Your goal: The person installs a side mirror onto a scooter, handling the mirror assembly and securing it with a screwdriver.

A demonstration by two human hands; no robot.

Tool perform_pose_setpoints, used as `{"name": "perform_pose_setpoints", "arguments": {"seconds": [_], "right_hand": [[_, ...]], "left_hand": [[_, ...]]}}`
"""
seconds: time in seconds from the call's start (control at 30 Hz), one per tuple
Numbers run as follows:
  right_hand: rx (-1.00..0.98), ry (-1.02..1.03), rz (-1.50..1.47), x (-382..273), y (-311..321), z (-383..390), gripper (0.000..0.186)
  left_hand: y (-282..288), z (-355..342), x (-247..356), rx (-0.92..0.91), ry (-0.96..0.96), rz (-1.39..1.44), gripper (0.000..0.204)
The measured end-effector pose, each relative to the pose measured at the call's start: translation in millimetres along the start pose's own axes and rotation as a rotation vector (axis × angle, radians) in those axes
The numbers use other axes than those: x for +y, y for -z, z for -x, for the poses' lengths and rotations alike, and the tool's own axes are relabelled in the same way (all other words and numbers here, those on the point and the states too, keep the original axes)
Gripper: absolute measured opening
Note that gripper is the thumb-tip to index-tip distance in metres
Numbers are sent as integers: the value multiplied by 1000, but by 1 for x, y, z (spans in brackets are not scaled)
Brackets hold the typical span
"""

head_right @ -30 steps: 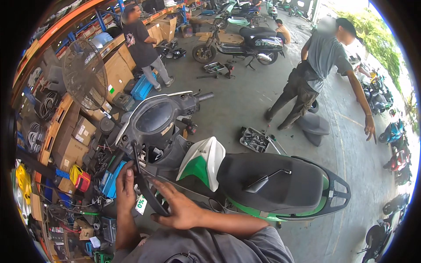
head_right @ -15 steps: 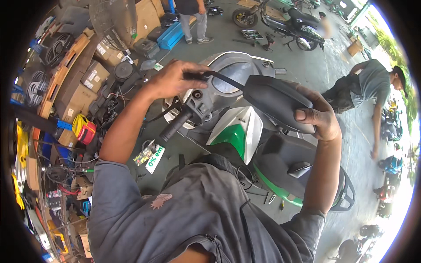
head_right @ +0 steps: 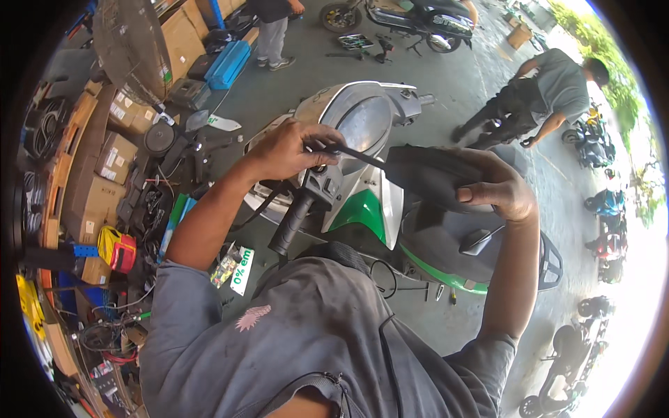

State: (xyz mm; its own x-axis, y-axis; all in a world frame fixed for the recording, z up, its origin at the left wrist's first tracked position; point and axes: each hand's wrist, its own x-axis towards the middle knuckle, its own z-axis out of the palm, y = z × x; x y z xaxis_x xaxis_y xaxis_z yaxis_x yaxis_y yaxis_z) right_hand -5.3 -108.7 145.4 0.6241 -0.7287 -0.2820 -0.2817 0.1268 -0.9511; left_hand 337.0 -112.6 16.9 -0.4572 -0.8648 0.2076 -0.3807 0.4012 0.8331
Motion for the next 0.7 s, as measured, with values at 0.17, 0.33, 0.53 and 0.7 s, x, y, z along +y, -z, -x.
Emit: {"name": "perform_pose_setpoints", "arguments": {"seconds": [0.17,0.33,0.53,0.7], "right_hand": [[-153,158,548,-41,5,-13,59],[138,443,1150,-64,-5,-28,34],[211,465,1093,-42,-5,-23,39],[236,419,1114,-58,-69,20,49]], "left_hand": [[2,9,6,68,-87,-42,32],[9,10,17,22,-48,-3,27],[7,-2,9,71,-145,-93,26],[14,2,-4,68,-248,-71,24]]}}
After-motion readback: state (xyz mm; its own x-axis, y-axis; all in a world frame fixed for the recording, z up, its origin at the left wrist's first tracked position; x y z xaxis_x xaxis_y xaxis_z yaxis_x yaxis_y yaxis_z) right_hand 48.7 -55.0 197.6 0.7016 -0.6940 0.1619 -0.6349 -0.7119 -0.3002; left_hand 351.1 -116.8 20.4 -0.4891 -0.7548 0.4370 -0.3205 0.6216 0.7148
